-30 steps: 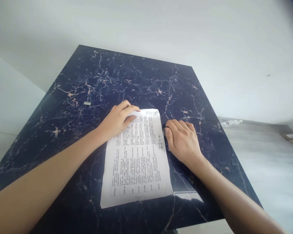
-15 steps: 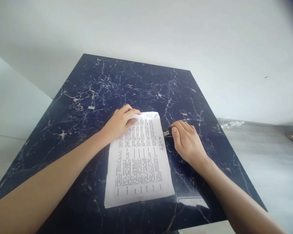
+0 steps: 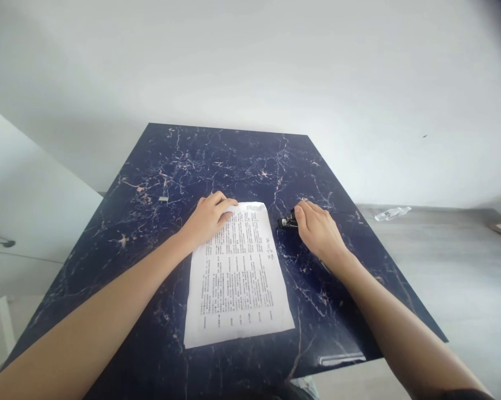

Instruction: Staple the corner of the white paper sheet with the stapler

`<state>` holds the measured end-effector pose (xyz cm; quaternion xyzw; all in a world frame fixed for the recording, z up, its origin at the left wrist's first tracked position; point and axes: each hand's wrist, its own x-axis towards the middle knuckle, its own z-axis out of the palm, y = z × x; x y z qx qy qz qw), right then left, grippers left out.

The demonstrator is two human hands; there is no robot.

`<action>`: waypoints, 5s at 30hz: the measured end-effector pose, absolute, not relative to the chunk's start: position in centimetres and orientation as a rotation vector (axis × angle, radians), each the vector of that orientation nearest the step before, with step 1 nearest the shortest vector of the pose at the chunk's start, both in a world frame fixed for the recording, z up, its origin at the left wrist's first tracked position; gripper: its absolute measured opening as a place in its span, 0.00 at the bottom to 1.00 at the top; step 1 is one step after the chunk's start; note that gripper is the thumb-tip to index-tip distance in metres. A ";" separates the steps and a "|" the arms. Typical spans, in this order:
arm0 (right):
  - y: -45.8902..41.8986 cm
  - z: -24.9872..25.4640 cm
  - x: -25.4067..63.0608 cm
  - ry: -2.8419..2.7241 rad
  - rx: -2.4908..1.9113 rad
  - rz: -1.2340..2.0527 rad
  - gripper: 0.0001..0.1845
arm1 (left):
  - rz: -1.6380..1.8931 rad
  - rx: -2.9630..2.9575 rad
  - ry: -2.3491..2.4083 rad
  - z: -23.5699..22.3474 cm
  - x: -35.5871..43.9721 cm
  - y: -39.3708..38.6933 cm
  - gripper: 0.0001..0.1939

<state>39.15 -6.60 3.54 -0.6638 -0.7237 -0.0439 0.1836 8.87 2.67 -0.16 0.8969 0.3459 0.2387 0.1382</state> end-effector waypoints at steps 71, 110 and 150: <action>-4.9 1.9 32.4 -0.888 -1.307 1.590 0.17 | 1.411 0.658 0.761 -1.5 8.8 0.0 0.11; -7.8 2.6 30.8 -1.837 -1.060 0.007 0.19 | 1.302 0.426 0.522 0.2 8.0 -0.9 0.32; -5.8 1.8 31.2 -1.756 -1.677 0.522 0.19 | 1.570 0.592 0.384 2.1 7.9 -2.3 0.02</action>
